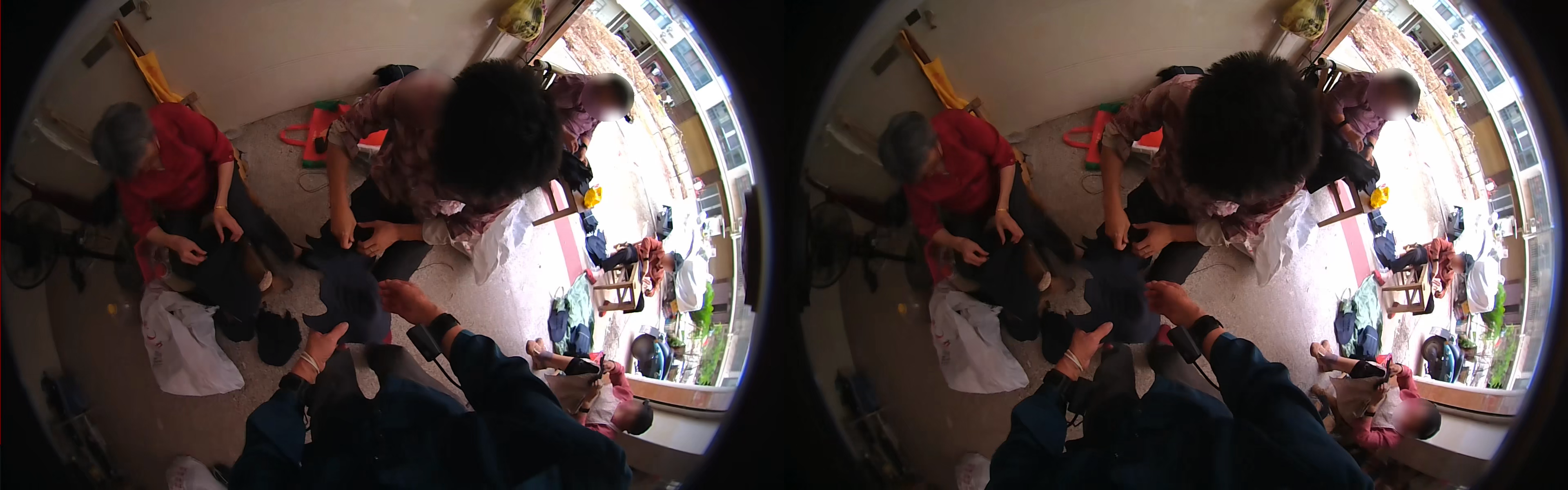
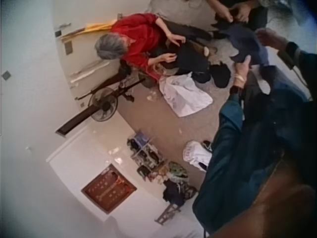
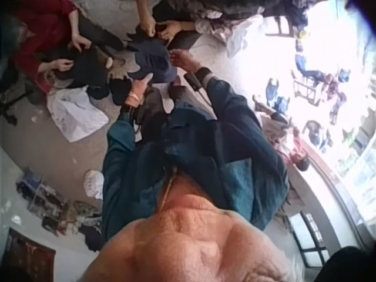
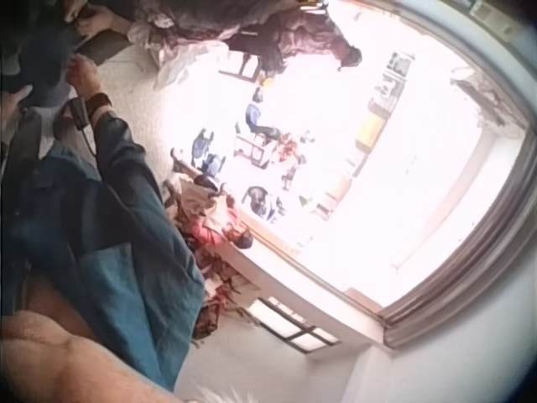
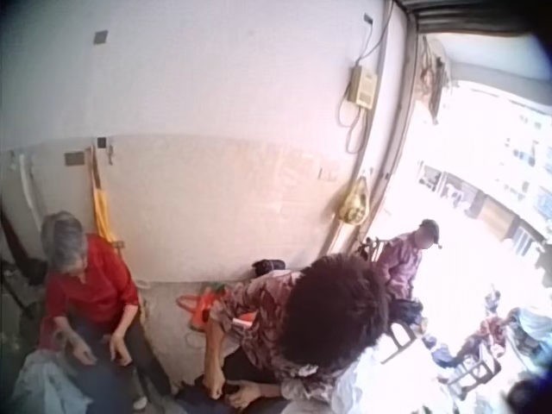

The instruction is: The recorder uses a needle and thread to manually stitch together components of a shoe upper while seated in a workshop.

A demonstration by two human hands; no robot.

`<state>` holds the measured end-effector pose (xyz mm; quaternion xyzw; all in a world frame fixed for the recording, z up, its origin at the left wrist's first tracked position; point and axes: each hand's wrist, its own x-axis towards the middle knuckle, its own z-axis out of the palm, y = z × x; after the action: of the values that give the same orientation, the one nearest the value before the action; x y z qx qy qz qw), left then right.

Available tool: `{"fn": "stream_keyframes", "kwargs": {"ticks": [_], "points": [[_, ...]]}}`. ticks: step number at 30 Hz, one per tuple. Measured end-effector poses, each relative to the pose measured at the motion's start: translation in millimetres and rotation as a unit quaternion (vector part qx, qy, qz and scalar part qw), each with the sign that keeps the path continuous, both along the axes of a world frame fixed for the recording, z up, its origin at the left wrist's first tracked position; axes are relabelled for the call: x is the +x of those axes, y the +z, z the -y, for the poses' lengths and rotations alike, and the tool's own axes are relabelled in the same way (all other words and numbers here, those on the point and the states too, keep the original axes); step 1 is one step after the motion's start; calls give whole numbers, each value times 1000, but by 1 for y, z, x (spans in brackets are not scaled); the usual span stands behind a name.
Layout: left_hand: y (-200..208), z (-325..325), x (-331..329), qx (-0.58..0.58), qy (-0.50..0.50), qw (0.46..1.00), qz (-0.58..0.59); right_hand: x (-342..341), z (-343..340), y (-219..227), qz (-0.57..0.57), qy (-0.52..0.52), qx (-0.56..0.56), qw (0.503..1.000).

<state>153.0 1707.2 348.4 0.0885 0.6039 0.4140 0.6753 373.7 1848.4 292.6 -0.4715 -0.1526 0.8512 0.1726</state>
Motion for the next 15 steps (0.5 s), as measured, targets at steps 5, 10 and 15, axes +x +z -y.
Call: {"fn": "stream_keyframes", "kwargs": {"ticks": [5,10,15], "points": [[0,5,1,0,7,1000,-17,-3,-4,9,-2,22,7,1000],[4,6,3,18,-9,1000,-14,-8,1,18,59,24,60,996],[31,8,-2,-37,-111,993,19,-6,1,31,167,105,341,919]]}}
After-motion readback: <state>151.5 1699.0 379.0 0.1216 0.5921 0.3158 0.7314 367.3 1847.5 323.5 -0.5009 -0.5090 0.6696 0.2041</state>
